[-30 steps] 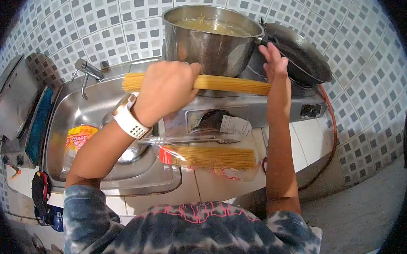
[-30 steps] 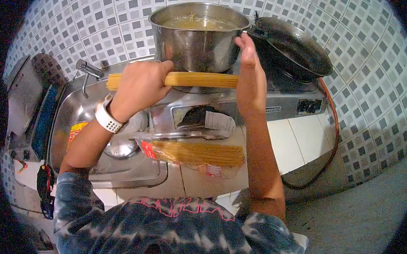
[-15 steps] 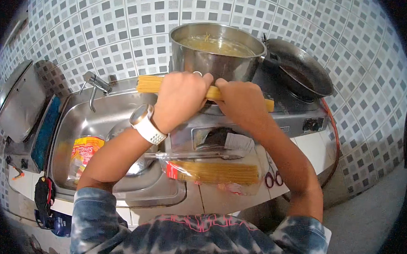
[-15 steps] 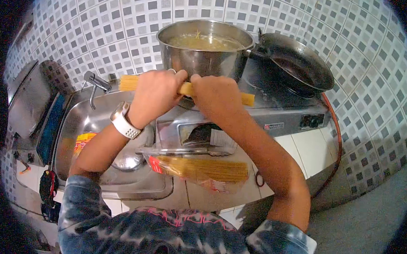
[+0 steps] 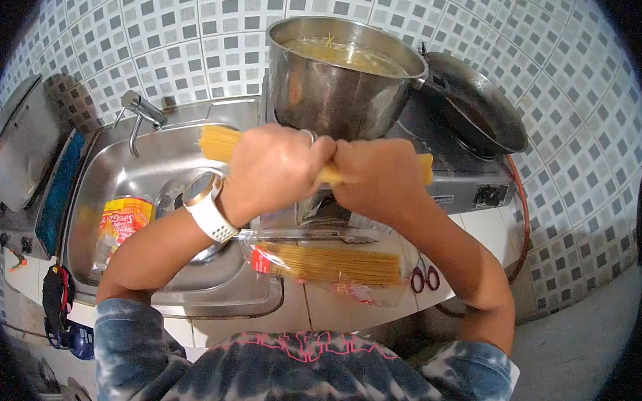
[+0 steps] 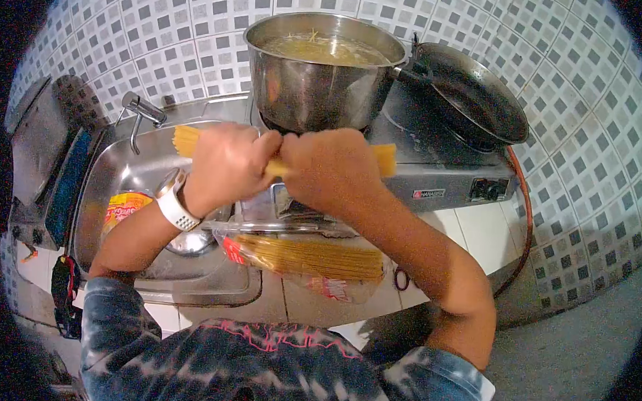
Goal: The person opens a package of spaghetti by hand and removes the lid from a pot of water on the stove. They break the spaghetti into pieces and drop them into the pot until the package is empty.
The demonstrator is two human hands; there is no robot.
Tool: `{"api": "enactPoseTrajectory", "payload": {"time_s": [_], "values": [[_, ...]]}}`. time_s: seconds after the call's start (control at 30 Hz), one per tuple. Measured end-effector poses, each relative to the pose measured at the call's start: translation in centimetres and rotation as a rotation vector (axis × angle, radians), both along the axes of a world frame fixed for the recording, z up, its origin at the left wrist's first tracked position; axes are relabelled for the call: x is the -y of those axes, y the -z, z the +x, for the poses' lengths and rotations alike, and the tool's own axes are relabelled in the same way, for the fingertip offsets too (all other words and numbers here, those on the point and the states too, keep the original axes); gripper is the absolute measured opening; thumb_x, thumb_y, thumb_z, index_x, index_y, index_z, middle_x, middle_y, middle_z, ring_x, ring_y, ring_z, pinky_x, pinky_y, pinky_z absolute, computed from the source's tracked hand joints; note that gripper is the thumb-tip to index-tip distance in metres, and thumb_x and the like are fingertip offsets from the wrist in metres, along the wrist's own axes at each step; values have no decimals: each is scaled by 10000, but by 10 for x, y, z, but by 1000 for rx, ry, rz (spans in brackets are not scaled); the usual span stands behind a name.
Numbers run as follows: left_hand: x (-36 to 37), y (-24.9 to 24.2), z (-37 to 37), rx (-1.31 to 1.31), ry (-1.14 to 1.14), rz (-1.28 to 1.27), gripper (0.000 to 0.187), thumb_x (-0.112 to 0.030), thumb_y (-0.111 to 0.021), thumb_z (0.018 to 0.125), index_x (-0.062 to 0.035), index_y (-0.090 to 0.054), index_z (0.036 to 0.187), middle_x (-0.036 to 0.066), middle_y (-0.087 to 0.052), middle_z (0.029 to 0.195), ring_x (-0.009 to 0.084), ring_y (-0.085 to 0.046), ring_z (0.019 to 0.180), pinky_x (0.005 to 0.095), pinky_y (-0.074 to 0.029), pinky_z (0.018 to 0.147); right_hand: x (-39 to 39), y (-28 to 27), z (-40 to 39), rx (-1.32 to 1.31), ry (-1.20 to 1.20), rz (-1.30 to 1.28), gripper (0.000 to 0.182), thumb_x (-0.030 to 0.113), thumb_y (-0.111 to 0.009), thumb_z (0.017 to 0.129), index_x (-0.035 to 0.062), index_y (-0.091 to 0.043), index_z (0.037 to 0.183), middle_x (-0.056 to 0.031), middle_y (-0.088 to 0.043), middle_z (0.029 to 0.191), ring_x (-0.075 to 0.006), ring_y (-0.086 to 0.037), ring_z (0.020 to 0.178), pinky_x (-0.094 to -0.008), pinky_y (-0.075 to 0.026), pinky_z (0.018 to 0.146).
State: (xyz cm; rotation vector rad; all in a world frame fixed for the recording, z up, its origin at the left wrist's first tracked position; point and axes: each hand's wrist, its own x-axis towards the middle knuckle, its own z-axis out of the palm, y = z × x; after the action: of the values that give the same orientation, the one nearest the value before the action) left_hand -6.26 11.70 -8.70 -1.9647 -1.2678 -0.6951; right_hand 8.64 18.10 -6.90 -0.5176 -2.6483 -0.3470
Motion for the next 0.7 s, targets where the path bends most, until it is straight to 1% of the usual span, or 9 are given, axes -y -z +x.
{"api": "enactPoseTrajectory", "payload": {"time_s": [0.03, 0.07, 0.17, 0.27, 0.37, 0.47, 0.57, 0.7], "values": [[4, 1, 1, 3, 26, -6, 141, -182, -611, 617, -101, -533, 703, 43, -488, 513, 221, -522, 457, 326, -416, 432, 4, -1, 3, 38, -10, -14, 129, 212, -554, 687, 98, -581, 739, -95, -603, 610, -270, -605, 549, -398, -469, 489], [8, 2, 3, 7, 37, -40, 189, -174, -629, 569, -96, -529, 709, 39, -484, 511, 221, -520, 458, 327, -415, 434, 7, -1, 5, 77, -20, -31, 130, 213, -553, 688, 99, -577, 747, -93, -604, 613, -268, -605, 552, -396, -468, 486], [14, 7, 3, 18, 91, -84, 229, -166, -643, 534, -88, -523, 712, 42, -479, 508, 222, -520, 461, 329, -414, 433, 13, 0, 9, 95, -75, -43, 142, 219, -560, 682, 91, -580, 741, -94, -610, 635, -258, -612, 573, -386, -471, 489], [15, 12, 5, 37, 112, -43, 239, -152, -645, 524, -79, -513, 710, 48, -478, 505, 226, -519, 461, 333, -412, 431, 16, -3, 11, 180, -47, -56, 164, 227, -574, 668, 88, -582, 754, -95, -613, 653, -250, -617, 592, -380, -475, 497], [13, 15, 2, 47, 112, -67, 226, -146, -637, 525, -77, -507, 697, 53, -478, 505, 227, -519, 460, 333, -412, 430, 8, 4, 8, 187, -55, -41, 169, 223, -586, 650, 82, -588, 742, -102, -611, 643, -253, -617, 595, -380, -477, 510], [9, 19, 1, 22, 98, -79, 210, -145, -629, 530, -79, -498, 680, 53, -479, 504, 228, -520, 459, 334, -412, 426, -1, 16, 6, 142, -114, -67, 160, 214, -587, 641, 74, -591, 718, -115, -609, 638, -264, -616, 595, -383, -475, 517], [10, 21, 1, 22, 90, -90, 197, -144, -623, 535, -80, -493, 668, 54, -483, 506, 229, -522, 459, 336, -412, 424, -1, 16, 6, 111, -159, -109, 150, 210, -583, 637, 68, -591, 686, -121, -609, 634, -275, -613, 592, -387, -474, 521], [12, 21, 1, 9, 70, -102, 198, -145, -624, 536, -78, -488, 663, 58, -488, 510, 233, -527, 465, 341, -416, 428, -3, 20, 5, 119, -166, -84, 141, 214, -581, 640, 78, -594, 675, -116, -611, 636, -278, -612, 590, -389, -472, 520]]}}
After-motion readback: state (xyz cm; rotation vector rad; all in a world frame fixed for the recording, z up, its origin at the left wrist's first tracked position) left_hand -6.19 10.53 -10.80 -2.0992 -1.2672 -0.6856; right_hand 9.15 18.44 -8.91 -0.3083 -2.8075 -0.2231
